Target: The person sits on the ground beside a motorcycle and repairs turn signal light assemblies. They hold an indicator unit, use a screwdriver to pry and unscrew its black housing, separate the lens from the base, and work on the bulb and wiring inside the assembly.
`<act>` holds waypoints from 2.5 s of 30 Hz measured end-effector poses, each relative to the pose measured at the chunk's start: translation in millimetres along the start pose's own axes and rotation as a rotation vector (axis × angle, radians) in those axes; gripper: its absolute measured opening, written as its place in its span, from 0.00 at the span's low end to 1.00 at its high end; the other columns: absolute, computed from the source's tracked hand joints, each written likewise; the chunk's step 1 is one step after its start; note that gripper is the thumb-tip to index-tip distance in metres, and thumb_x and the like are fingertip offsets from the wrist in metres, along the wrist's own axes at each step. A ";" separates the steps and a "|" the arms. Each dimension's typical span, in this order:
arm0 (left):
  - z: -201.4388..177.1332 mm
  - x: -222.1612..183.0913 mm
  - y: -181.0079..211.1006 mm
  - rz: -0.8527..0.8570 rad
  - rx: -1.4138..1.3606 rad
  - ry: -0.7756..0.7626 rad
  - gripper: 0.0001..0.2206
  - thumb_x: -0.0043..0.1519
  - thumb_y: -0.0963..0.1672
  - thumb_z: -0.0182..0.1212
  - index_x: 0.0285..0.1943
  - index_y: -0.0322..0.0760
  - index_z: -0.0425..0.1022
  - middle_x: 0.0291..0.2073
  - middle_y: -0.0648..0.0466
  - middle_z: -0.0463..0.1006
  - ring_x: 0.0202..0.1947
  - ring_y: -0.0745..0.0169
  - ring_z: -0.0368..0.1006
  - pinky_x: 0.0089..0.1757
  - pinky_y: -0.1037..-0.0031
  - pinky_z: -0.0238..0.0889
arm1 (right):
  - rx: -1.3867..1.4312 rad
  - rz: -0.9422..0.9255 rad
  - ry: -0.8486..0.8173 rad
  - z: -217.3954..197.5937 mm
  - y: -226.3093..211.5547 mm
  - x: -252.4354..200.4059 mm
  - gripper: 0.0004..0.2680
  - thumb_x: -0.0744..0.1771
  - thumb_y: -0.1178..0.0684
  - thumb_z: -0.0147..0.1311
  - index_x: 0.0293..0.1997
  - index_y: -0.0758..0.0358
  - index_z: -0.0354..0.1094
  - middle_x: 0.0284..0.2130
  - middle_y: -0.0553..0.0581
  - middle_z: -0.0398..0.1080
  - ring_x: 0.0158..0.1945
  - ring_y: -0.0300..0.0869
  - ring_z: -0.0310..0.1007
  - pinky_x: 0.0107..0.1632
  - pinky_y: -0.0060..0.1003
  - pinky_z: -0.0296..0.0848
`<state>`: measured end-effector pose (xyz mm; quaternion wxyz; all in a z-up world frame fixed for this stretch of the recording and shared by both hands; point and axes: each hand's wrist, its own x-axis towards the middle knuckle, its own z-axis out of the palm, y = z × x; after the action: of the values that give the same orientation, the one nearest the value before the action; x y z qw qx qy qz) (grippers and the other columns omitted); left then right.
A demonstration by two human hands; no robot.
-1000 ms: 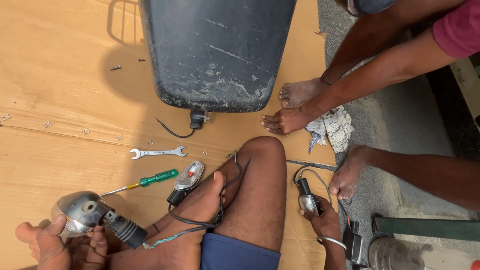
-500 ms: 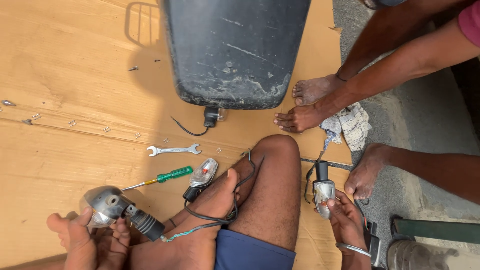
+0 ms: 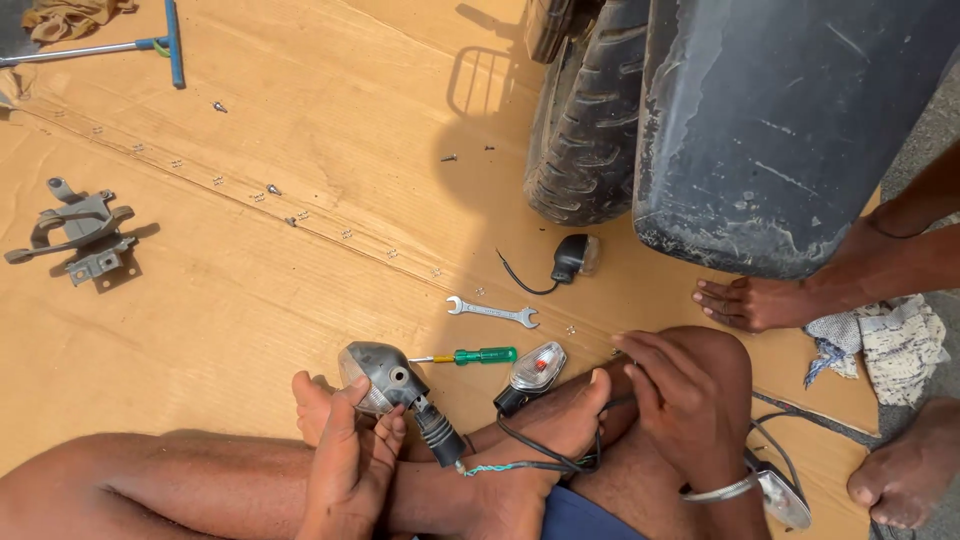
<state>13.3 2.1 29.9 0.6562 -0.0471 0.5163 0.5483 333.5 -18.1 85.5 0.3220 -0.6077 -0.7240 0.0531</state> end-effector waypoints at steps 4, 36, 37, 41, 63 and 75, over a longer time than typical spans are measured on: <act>2.1 -9.1 4.1 0.053 0.042 0.012 0.26 0.54 0.46 0.63 0.56 0.56 0.50 0.45 0.53 0.68 0.35 0.60 0.71 0.34 0.72 0.66 | 0.171 -0.252 -0.576 72.5 24.3 53.1 0.27 0.52 0.72 0.52 0.57 0.65 0.72 0.55 0.61 0.73 0.60 0.56 0.69 0.61 0.46 0.68; -4.0 55.6 -12.8 0.629 0.995 0.169 0.31 0.45 0.52 0.76 0.55 0.34 0.75 0.44 0.52 0.75 0.34 0.60 0.75 0.39 0.68 0.70 | -0.128 -0.288 -0.656 123.0 19.6 69.2 0.21 0.53 0.60 0.69 0.48 0.59 0.69 0.49 0.57 0.71 0.56 0.54 0.69 0.55 0.48 0.69; -5.6 58.7 -14.5 0.632 0.990 0.180 0.31 0.45 0.52 0.76 0.55 0.34 0.75 0.44 0.52 0.75 0.34 0.60 0.75 0.39 0.68 0.70 | -0.125 -0.299 -0.658 124.5 1.0 68.3 0.21 0.53 0.60 0.69 0.48 0.59 0.69 0.49 0.57 0.71 0.56 0.54 0.69 0.55 0.48 0.69; -2.9 60.0 -9.7 0.547 0.874 0.078 0.29 0.47 0.48 0.78 0.56 0.30 0.76 0.34 0.46 0.77 0.32 0.63 0.72 0.35 0.72 0.67 | 0.749 0.295 -0.737 148.5 -52.3 62.4 0.18 0.65 0.54 0.60 0.61 0.61 0.65 0.54 0.55 0.75 0.56 0.42 0.75 0.56 0.38 0.76; 0.0 38.1 15.9 0.271 -0.090 -0.287 0.27 0.66 0.55 0.47 0.47 0.24 0.76 0.30 0.43 0.80 0.30 0.53 0.77 0.37 0.65 0.72 | 0.624 -0.025 -0.496 159.6 -94.4 33.8 0.18 0.57 0.58 0.74 0.50 0.63 0.76 0.42 0.58 0.80 0.42 0.41 0.84 0.42 0.36 0.83; -19.1 73.9 -17.2 0.244 0.128 -0.231 0.35 0.64 0.62 0.36 0.40 0.30 0.78 0.33 0.50 0.78 0.34 0.63 0.74 0.39 0.74 0.68 | 0.303 -0.379 -0.011 172.7 -120.0 18.9 0.19 0.58 0.52 0.70 0.52 0.62 0.72 0.51 0.65 0.69 0.51 0.51 0.75 0.47 0.43 0.77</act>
<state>4.6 32.9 -41.5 0.6416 0.1209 0.4731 0.5916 139.3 22.8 13.3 0.4098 -0.4056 -0.8105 0.1030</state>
